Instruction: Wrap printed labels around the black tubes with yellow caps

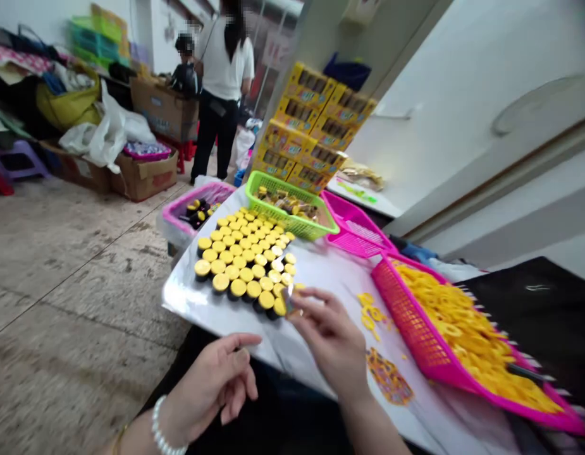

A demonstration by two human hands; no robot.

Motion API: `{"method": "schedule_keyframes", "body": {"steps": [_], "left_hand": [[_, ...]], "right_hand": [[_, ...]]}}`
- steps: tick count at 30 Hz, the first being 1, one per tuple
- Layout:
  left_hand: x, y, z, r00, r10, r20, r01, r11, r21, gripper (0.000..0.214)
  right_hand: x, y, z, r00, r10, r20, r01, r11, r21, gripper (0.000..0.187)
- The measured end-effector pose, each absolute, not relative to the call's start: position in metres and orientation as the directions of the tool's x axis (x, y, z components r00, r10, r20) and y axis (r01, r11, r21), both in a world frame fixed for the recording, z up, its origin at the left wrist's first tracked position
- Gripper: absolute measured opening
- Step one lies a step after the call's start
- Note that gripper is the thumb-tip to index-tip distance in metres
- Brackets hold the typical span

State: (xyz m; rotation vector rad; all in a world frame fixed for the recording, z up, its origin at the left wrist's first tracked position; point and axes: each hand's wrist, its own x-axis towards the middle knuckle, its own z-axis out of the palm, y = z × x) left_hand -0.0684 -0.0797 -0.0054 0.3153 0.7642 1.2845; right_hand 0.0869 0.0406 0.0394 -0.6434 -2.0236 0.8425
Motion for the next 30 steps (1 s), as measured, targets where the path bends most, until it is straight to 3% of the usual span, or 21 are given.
{"method": "schedule_keyframes", "body": {"steps": [4,6,8,13,18,21,25,30], "left_hand": [[-0.061,-0.074,-0.012,0.1,0.928,-0.358,-0.71,0.319,0.628,0.068],[-0.058,-0.076,-0.011,0.125,0.919,-0.374,-0.684,0.353,0.638,0.064],[-0.058,-0.081,-0.009,0.137,0.912,-0.386,-0.668,0.373,0.644,0.063],[-0.071,-0.095,-0.012,0.063,0.899,-0.433,-0.641,0.369,0.673,0.056],[-0.078,-0.096,-0.014,0.062,0.885,-0.462,-0.56,0.414,0.718,0.05],[-0.07,-0.085,-0.008,0.099,0.904,-0.416,-0.506,0.406,0.761,0.05],[-0.049,-0.07,0.006,0.093,0.923,-0.374,-0.427,0.376,0.822,0.047],[-0.033,-0.062,0.016,-0.132,0.958,-0.256,-0.33,0.201,0.922,0.036]], "right_hand": [[0.072,0.154,0.086,-0.219,0.683,0.697,0.35,0.722,-0.597,0.023],[0.06,0.208,0.113,-0.186,0.677,0.712,0.379,0.719,-0.583,0.034],[0.053,0.24,0.128,-0.281,0.713,0.642,0.392,0.696,-0.602,0.053],[0.088,0.203,0.109,-0.423,0.76,0.494,0.482,0.65,-0.588,0.027],[0.163,0.113,0.039,-0.557,0.816,0.154,0.679,0.554,-0.481,0.024],[0.184,0.09,0.004,-0.457,0.86,0.225,0.705,0.505,-0.498,0.02],[0.176,0.073,0.0,-0.401,0.822,0.404,0.656,0.566,-0.5,0.016],[0.135,0.038,0.022,-0.425,0.707,0.565,0.46,0.707,-0.538,0.01]]}}
